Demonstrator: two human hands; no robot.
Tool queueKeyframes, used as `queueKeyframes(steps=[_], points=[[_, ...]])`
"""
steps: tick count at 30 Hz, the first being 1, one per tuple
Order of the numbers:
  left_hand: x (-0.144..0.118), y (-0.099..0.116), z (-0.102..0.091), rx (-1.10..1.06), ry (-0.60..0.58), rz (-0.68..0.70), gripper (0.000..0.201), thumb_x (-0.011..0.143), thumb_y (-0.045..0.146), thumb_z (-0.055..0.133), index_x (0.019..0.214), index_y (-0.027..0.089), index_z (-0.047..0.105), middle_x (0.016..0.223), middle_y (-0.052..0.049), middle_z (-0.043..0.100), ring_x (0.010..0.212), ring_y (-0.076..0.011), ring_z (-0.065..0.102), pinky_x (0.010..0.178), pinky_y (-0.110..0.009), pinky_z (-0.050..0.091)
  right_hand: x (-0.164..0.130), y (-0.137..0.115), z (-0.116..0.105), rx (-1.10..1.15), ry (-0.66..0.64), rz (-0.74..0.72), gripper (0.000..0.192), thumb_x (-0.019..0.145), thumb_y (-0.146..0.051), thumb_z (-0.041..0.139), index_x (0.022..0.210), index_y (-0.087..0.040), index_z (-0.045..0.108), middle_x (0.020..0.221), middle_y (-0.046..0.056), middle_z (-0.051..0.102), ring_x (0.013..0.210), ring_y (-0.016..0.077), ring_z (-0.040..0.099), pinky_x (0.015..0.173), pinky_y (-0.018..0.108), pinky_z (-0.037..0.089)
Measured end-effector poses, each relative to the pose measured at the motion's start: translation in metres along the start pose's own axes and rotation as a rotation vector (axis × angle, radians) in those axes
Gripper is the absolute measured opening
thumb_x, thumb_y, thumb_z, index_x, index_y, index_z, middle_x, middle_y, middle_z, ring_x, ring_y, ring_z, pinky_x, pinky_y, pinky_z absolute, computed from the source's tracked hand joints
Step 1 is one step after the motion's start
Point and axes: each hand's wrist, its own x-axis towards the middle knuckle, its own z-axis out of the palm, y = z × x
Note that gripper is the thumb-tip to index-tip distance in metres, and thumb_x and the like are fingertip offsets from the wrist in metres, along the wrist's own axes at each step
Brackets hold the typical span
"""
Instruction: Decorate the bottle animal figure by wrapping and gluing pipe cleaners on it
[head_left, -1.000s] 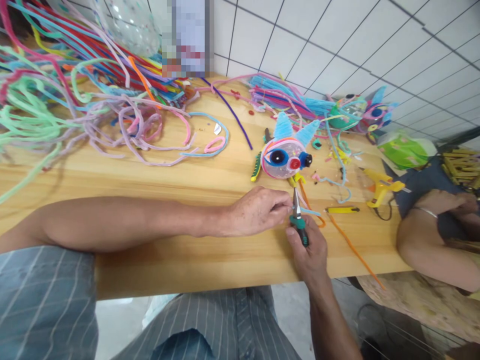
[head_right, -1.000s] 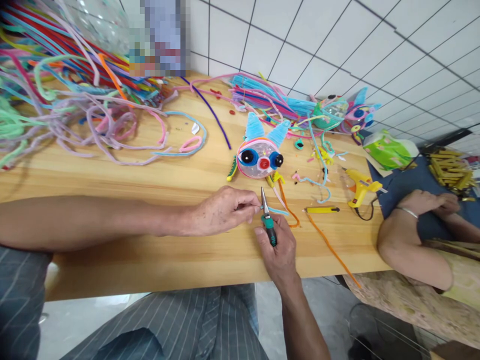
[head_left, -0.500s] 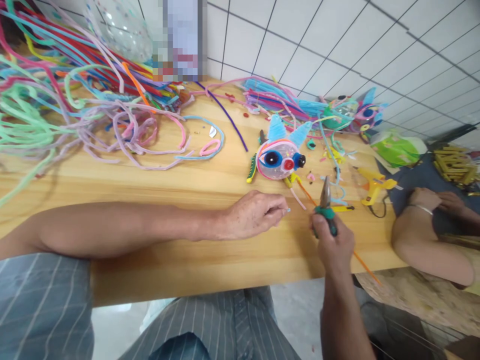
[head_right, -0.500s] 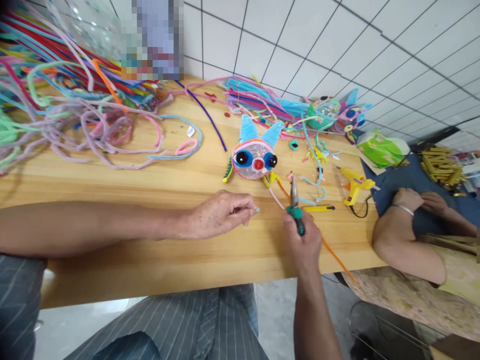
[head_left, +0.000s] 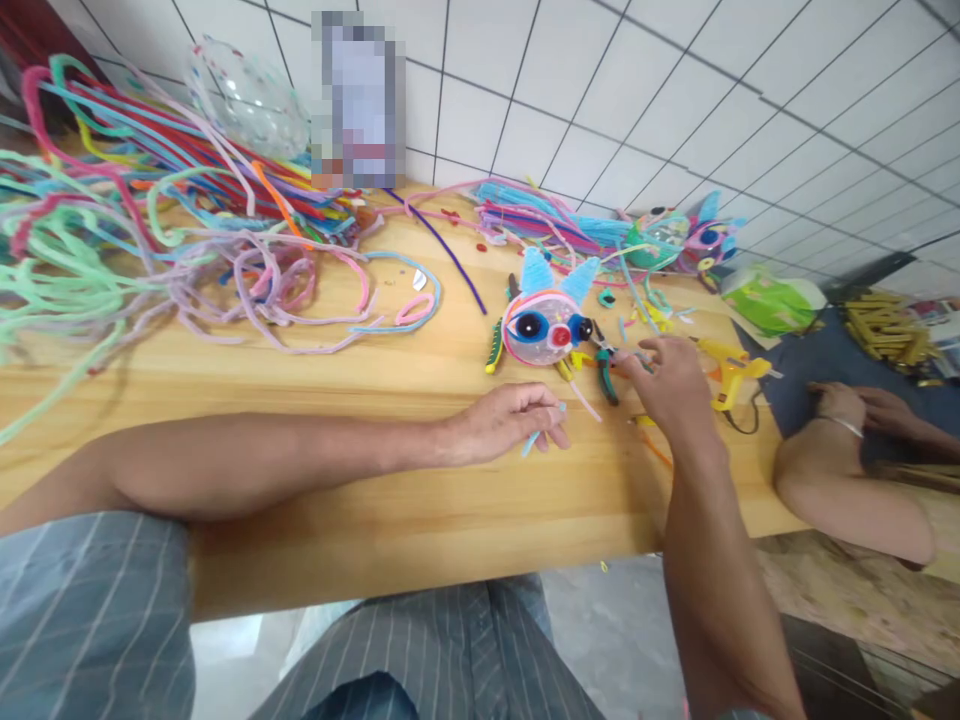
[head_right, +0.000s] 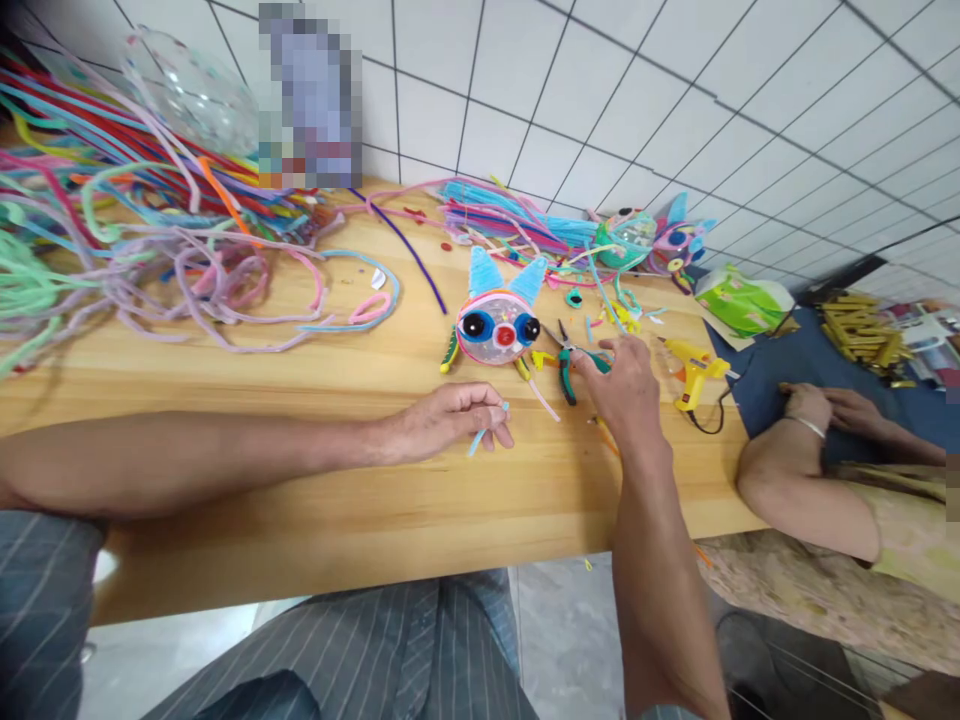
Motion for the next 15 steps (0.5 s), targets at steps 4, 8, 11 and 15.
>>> queueKeyframes(steps=[4, 8, 11, 15], points=[[0.004, -0.002, -0.002, -0.114, -0.055, -0.081, 0.039, 0.095, 0.052, 0.081, 0.093, 0.015, 0.068, 0.088, -0.006, 0.081, 0.069, -0.0105, 0.067, 0.067, -0.024, 0.049, -0.051, -0.039, -0.024, 0.18, -0.026, -0.012, 0.033, 0.097, -0.053, 0.072, 0.115, -0.026, 0.079, 0.117, 0.011, 0.08, 0.08, 0.0226, 0.072, 0.079, 0.042, 0.061], [0.004, -0.001, -0.001, -0.168, -0.094, -0.145, 0.045, 0.092, 0.057, 0.084, 0.089, 0.014, 0.07, 0.081, -0.004, 0.079, 0.062, -0.0087, 0.062, 0.062, -0.024, 0.045, -0.09, -0.076, -0.031, 0.485, -0.34, -0.066, 0.027, 0.098, -0.048, 0.076, 0.116, -0.028, 0.079, 0.105, 0.005, 0.082, 0.071, 0.0175, 0.072, 0.072, 0.035, 0.062], [0.002, 0.003, -0.001, -0.185, -0.131, -0.197, 0.046, 0.092, 0.058, 0.084, 0.084, 0.015, 0.069, 0.075, -0.002, 0.076, 0.06, -0.0081, 0.061, 0.06, -0.023, 0.042, -0.099, -0.084, -0.025, 0.619, -0.42, -0.039, 0.027, 0.098, -0.05, 0.076, 0.111, -0.026, 0.078, 0.098, 0.004, 0.08, 0.075, 0.0185, 0.074, 0.073, 0.035, 0.063], [0.0, 0.007, -0.002, -0.208, -0.15, -0.234, 0.048, 0.09, 0.061, 0.085, 0.085, 0.015, 0.07, 0.07, 0.0, 0.072, 0.06, -0.0091, 0.062, 0.063, -0.025, 0.047, -0.099, -0.079, -0.021, 0.63, -0.376, -0.036, 0.023, 0.098, -0.047, 0.076, 0.091, -0.025, 0.075, 0.086, 0.002, 0.076, 0.075, 0.0179, 0.071, 0.071, 0.033, 0.059]])
